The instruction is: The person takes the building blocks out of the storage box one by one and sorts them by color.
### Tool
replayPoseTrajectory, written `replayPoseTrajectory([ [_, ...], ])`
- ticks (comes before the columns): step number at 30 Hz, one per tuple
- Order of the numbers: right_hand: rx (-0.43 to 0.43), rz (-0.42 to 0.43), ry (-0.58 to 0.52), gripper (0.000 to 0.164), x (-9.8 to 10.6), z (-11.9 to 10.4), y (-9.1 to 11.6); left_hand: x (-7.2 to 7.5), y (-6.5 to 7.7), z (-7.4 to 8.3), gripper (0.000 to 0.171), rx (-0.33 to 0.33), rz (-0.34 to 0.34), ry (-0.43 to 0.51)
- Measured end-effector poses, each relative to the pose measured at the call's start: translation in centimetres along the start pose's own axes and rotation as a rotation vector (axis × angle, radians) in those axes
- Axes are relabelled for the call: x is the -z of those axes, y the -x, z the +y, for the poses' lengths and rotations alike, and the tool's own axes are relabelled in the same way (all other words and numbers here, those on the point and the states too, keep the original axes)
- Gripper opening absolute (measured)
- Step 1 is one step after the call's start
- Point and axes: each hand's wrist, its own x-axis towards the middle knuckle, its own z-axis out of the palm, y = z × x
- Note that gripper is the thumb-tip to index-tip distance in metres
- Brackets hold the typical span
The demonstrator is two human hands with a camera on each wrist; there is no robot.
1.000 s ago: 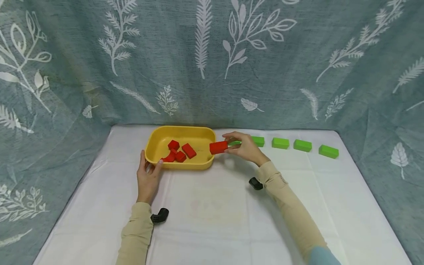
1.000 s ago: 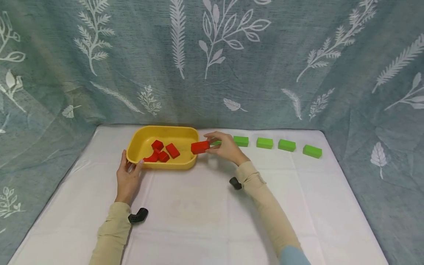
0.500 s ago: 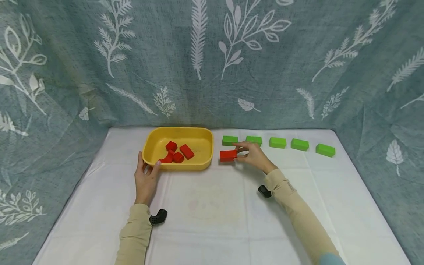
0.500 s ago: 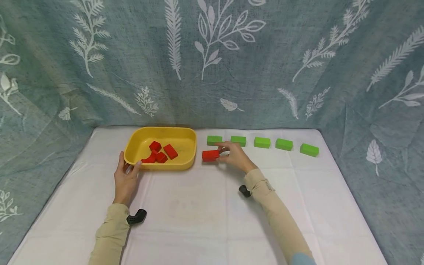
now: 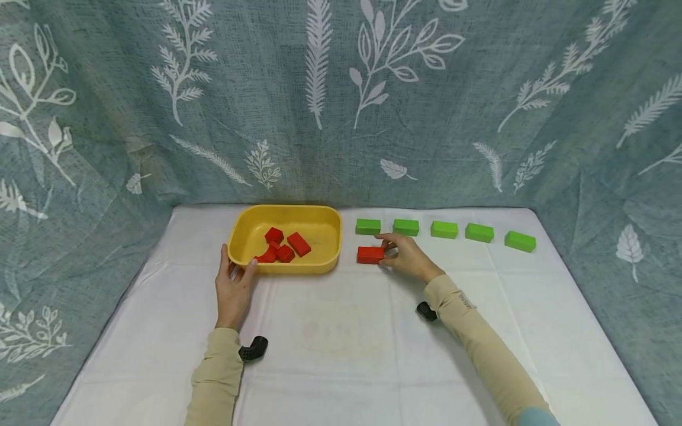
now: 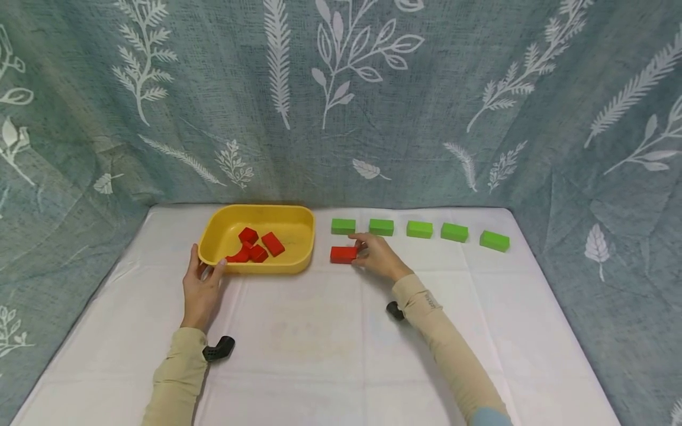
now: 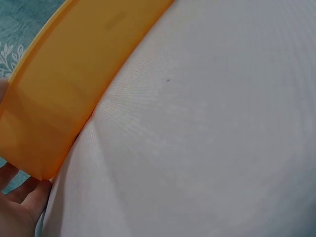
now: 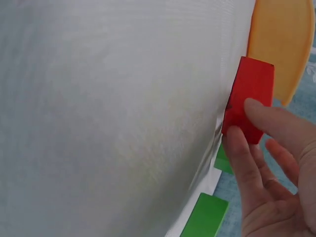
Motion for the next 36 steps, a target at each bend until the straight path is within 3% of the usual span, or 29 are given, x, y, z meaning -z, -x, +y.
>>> replayPoseTrajectory([
  [6, -0.018, 0.017, -0.015, 0.075, -0.5, 0.0, -0.1, 0.2, 0.1, 0.1, 0.084, -0.013, -0.001, 0.028],
  [14, -0.049, 0.023, -0.028, 0.078, 0.3, -1.4, -0.4, 0.3, -0.1, 0.1, 0.085, 0.004, 0.007, -0.004],
  [21, 0.105, 0.134, -0.029, 0.059, -1.0, -5.8, -2.9, 0.3, -0.3, 0.0, 0.085, -0.021, 0.014, 0.003],
  [26, 0.159, 0.131, -0.067, 0.055, -3.5, -8.5, -5.4, 0.2, -0.2, -0.1, 0.087, -0.017, -0.004, 0.006],
  [31, 0.089, 0.050, -0.027, 0.056, -6.2, -10.5, -7.7, 0.4, -0.1, -0.2, 0.086, -0.007, -0.002, 0.011],
  [36, -0.078, -0.052, 0.207, 0.067, -9.0, -12.4, -9.6, 0.4, 0.1, -0.1, 0.086, -0.014, -0.015, 0.018],
])
